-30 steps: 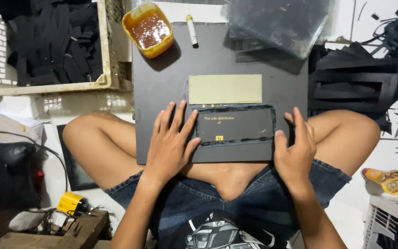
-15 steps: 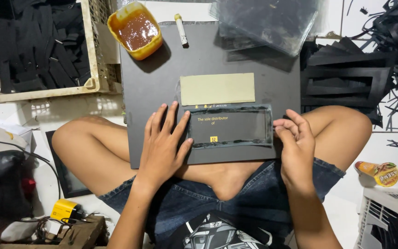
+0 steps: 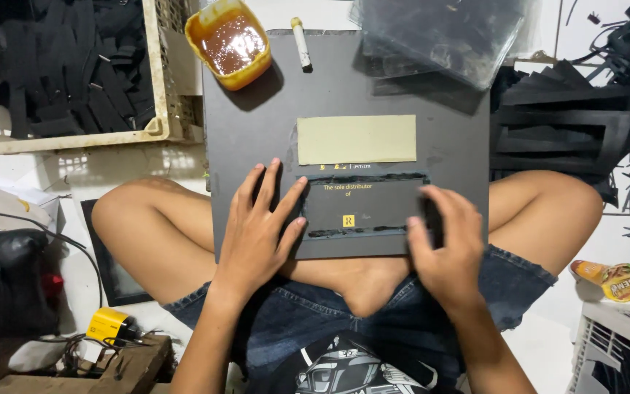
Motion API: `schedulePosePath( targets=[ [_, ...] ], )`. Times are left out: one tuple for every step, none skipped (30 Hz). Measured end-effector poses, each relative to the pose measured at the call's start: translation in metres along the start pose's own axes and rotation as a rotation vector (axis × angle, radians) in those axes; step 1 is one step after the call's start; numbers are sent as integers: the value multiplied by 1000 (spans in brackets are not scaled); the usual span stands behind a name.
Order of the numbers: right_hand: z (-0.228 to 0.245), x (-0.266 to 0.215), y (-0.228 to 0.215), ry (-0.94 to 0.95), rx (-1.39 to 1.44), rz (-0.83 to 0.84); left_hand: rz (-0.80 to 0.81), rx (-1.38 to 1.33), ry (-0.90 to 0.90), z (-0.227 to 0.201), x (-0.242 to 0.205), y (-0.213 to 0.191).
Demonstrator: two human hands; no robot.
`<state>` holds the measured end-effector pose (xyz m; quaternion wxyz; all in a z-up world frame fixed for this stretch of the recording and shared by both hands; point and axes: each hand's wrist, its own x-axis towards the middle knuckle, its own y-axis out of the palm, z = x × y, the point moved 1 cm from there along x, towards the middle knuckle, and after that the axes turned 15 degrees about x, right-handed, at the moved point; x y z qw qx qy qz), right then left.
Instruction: The person sits on the floor with a dark sign board on their lap and applies glue from a container with a stick applicator around a rectangular printed area of the board. They then press and smooth a dark frame piece onto the glued edges, working around the rectangle by hand.
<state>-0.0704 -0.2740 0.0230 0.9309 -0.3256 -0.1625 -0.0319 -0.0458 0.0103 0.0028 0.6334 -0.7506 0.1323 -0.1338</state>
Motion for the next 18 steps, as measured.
schedulePosePath(
  targets=[
    [5, 6, 7, 1, 2, 1, 2, 1, -1, 0, 0, 2],
    [10, 12, 15, -50, 96, 106, -2, 20, 8, 1, 1, 4],
    [15, 19, 23, -104, 190, 209, -10, 39, 17, 1, 3, 6],
    [14, 22, 33, -107, 191, 208, -13, 41, 16, 2, 3, 7],
    [15, 24, 43, -158, 188, 278, -2, 41, 22, 3, 2, 7],
    [15, 26, 52, -208, 185, 348, 9, 40, 29, 4, 2, 8],
    [17, 29, 56, -210, 187, 350, 9, 42, 26, 4, 1, 6],
    [20, 32, 60, -268, 163, 386, 45, 44, 40, 5, 1, 4],
    [22, 35, 65, -329, 140, 422, 78, 49, 52, 6, 1, 2],
    [23, 38, 68, -335, 144, 424, 76, 53, 46, 8, 2, 2],
    [24, 38, 69, -353, 102, 446, 105, 39, 55, 8, 2, 2],
    [25, 39, 71, -372, 60, 467, 134, 25, 63, 8, 1, 2],
    [25, 39, 72, -374, 62, 469, 134, 26, 60, 9, 2, 1],
    [24, 39, 73, -382, 44, 471, 146, 21, 64, 9, 3, 1],
    [24, 38, 73, -387, 26, 474, 160, 13, 71, 9, 3, 0],
    [24, 37, 74, -385, 27, 476, 162, 12, 70, 10, 2, 0],
    [24, 37, 75, -382, 24, 468, 167, 9, 75, 10, 2, 0],
    [23, 37, 76, -379, 20, 459, 172, 6, 80, 11, 3, 1]
  ],
)
